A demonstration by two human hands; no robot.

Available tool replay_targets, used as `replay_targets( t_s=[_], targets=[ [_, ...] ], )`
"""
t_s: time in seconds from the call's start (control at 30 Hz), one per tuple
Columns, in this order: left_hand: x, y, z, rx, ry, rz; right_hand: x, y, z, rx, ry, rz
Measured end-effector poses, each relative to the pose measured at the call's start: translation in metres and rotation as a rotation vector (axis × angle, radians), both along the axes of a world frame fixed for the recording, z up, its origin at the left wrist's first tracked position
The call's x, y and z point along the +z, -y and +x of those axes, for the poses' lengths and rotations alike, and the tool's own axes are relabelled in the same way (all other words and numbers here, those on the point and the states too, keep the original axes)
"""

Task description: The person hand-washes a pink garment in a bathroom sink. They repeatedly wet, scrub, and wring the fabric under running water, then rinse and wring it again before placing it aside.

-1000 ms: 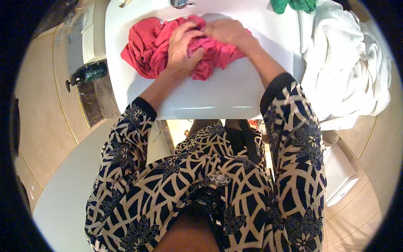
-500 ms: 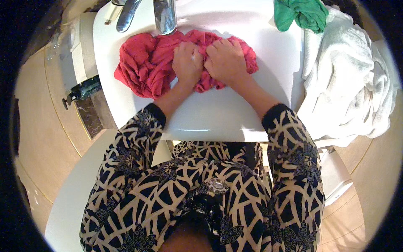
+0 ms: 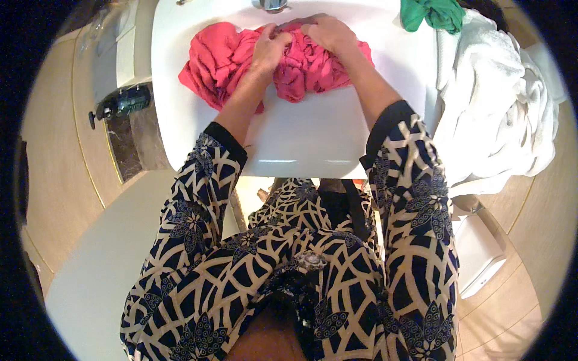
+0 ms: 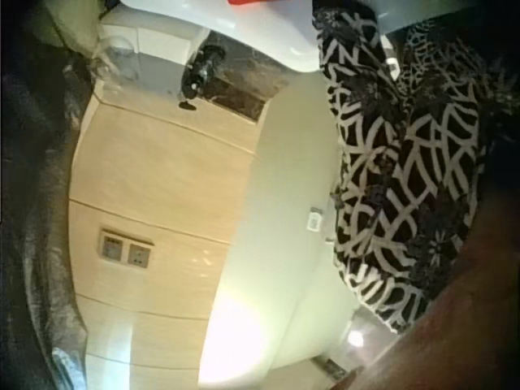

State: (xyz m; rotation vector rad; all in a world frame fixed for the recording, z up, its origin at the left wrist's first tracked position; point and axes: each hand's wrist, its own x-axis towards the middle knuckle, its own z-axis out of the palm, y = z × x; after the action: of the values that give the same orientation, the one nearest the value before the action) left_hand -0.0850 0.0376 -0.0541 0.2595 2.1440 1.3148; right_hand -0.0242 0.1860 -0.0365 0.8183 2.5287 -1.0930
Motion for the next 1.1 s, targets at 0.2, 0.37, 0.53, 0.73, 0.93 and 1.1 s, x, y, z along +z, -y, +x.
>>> replay_targets(
  t_s=[0.2, 0.37, 0.53, 0.73, 0.93, 1.1],
  targets=[
    [0.058, 0.032, 0.023, -0.058, 0.022, 0.215, 0.06, 0.053, 0.064, 0.119, -0.353, -0.158],
    [0.069, 0.059, 0.072, -0.433, -0.743, -0.037, 0.058, 0.045, 0.113, 0.404, -0.556, 0.271],
    [0.054, 0.048, 0.079, -0.542, -0.903, -0.25, 0.042, 0.056, 0.113, 0.307, -0.617, 0.48],
    [0.02, 0.01, 0.054, -0.454, -0.86, -0.352, -0.003, 0.045, 0.077, 0.137, -0.636, 0.593],
    [-0.005, -0.001, 0.023, -0.402, -0.87, -0.297, 0.012, 0.03, 0.047, -0.134, -0.462, 0.33],
    [0.052, -0.008, 0.006, 0.085, -0.351, 0.01, 0.039, -0.003, 0.042, -0.612, -0.727, -0.733]
  ],
)
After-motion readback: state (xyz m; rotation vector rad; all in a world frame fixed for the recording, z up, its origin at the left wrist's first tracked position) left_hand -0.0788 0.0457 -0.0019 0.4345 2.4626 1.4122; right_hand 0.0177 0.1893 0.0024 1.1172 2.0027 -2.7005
